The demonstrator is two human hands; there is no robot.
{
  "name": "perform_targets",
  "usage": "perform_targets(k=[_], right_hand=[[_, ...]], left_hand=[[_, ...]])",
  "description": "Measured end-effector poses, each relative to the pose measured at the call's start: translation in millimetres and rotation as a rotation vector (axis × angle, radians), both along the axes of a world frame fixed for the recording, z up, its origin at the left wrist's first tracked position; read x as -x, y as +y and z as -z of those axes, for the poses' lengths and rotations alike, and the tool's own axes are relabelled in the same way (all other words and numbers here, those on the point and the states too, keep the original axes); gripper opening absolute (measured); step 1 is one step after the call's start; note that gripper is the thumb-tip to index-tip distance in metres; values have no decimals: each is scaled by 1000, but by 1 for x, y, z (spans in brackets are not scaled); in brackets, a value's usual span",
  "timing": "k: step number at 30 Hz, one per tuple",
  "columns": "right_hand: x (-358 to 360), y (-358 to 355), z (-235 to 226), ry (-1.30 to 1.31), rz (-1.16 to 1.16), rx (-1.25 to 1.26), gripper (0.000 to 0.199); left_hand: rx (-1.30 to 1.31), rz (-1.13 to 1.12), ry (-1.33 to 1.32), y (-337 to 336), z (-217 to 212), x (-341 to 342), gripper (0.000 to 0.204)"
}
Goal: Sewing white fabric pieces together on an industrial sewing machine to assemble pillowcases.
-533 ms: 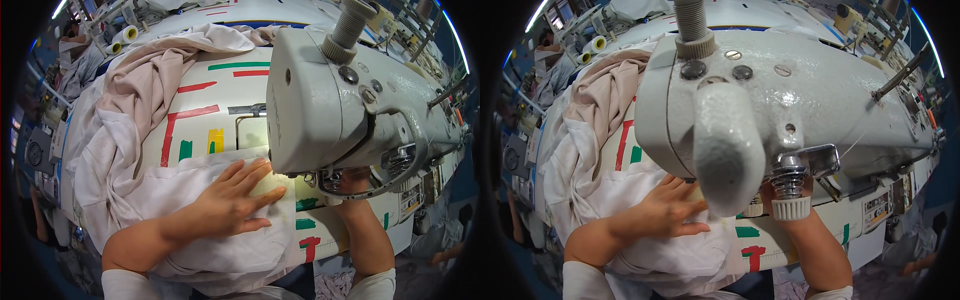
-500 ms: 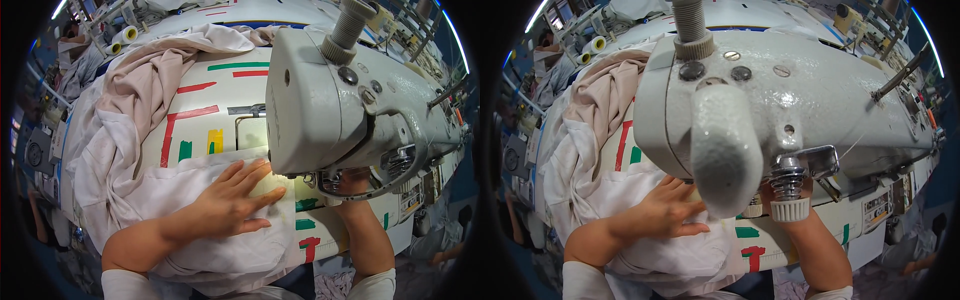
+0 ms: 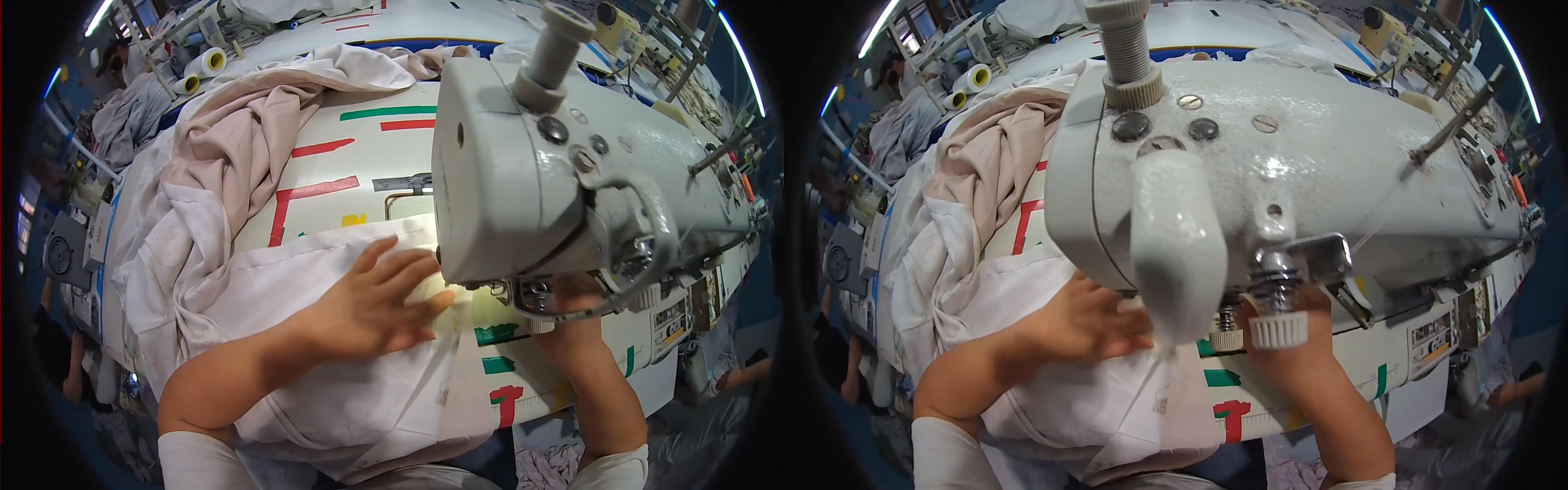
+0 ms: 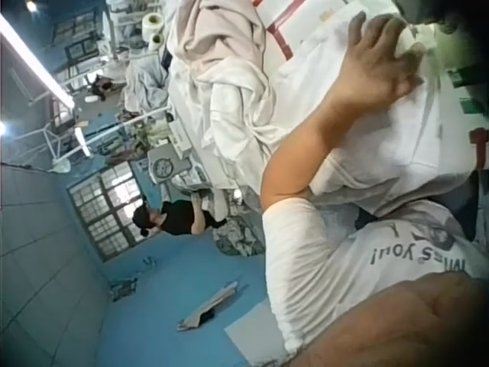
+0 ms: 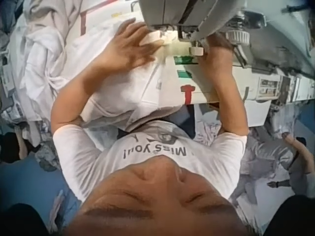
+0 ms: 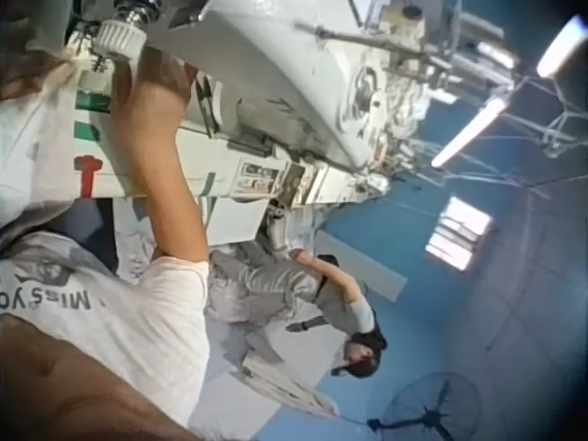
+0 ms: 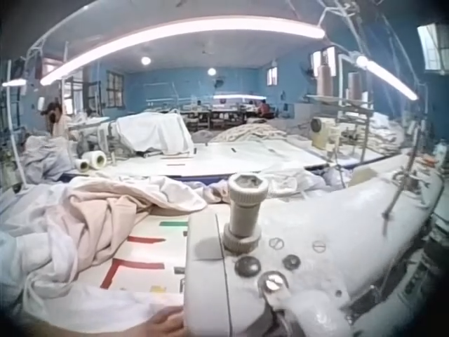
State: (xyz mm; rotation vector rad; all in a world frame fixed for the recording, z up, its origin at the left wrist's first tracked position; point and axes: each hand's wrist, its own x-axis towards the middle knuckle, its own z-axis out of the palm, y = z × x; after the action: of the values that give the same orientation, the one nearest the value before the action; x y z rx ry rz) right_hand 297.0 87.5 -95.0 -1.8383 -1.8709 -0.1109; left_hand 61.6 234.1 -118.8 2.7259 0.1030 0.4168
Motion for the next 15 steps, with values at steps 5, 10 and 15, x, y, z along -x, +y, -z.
perform_targets(k=[5,10,15], right_hand=[[36,-47,-2,206,-26,-95,31],[112,-148,18,465,-182,-27,38],[152,-196,53,450,-179,153,41]], left_hand=[[201,-32,119,-82,-15,28,32],[290,-183,108,-177,-15,68,26],[363,-509,177,-227,56,119,20]])
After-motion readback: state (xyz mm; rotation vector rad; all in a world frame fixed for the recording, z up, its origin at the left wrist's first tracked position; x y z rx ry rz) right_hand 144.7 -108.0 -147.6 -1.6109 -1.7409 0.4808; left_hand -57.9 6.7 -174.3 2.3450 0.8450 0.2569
